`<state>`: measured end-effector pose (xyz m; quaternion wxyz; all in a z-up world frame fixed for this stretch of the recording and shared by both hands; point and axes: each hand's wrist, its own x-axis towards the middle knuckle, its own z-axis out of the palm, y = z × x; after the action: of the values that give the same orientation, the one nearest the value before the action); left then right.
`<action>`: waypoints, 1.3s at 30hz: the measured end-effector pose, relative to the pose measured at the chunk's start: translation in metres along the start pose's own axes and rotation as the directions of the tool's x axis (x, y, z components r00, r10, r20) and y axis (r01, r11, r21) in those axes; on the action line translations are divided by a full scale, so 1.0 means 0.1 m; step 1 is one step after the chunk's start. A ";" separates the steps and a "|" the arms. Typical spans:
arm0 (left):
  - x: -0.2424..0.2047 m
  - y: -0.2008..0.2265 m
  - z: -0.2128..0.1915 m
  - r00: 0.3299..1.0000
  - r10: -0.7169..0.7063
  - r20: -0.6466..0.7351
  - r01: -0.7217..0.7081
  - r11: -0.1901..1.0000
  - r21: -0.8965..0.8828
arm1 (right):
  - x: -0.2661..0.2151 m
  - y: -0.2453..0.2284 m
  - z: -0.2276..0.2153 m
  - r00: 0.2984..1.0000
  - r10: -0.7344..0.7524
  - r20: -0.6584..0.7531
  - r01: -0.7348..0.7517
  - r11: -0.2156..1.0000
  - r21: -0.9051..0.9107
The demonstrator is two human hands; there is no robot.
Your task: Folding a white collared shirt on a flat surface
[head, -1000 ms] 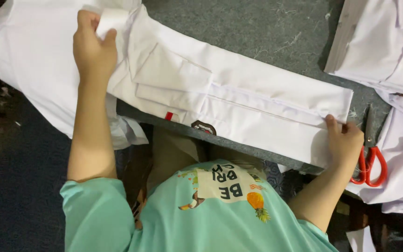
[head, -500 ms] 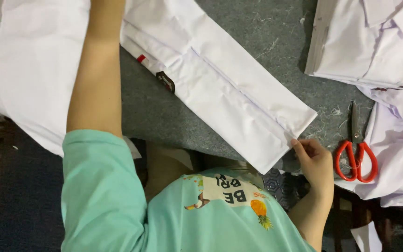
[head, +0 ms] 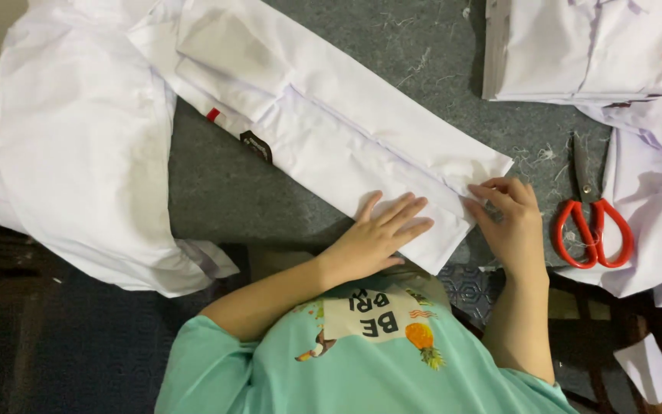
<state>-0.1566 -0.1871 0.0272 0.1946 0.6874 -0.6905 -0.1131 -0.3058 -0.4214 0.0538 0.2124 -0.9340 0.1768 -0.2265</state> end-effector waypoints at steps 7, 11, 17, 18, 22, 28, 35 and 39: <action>0.04 0.03 0.40 0.964 0.109 -0.244 -0.080 0.989 0.126 | -0.08 -0.09 -0.02 0.995 -0.080 -0.060 0.080 0.997 0.003; 0.08 0.06 0.37 0.950 0.117 -0.289 -0.098 0.992 0.080 | -0.07 -0.04 0.03 0.996 -0.068 0.051 0.067 0.997 0.028; 0.10 0.13 0.09 0.976 0.084 -0.201 -0.099 0.993 -0.064 | 0.00 -0.03 -0.20 0.988 -0.035 0.150 -0.002 0.971 0.240; 0.17 0.09 0.07 0.975 0.098 -0.199 -0.112 0.992 -0.059 | 0.03 -0.05 -0.25 0.990 -0.029 0.138 -0.004 0.972 0.235; 0.52 -0.21 0.20 0.954 0.027 -0.300 -0.043 0.998 -0.048 | 0.09 -0.05 -0.38 0.990 -0.021 0.140 -0.009 0.978 0.207; 0.86 -0.56 0.08 0.953 -0.070 -0.296 0.116 0.983 0.141 | 0.13 0.13 -0.21 0.979 -0.023 0.201 0.011 0.998 0.064; 0.82 -0.66 0.23 0.933 -0.040 -0.358 0.085 0.990 0.110 | 0.20 0.03 -0.35 0.949 -0.125 0.289 0.114 0.992 0.055; 0.84 -0.57 0.18 0.945 -0.028 -0.327 0.067 0.992 0.110 | 0.24 0.02 -0.45 0.920 -0.059 0.388 -0.029 0.976 0.217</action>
<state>-0.1110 -0.2746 -0.0034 0.2613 0.7236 -0.6376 0.0386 -0.3087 -0.4481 0.0980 0.3431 -0.9326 0.0978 -0.0546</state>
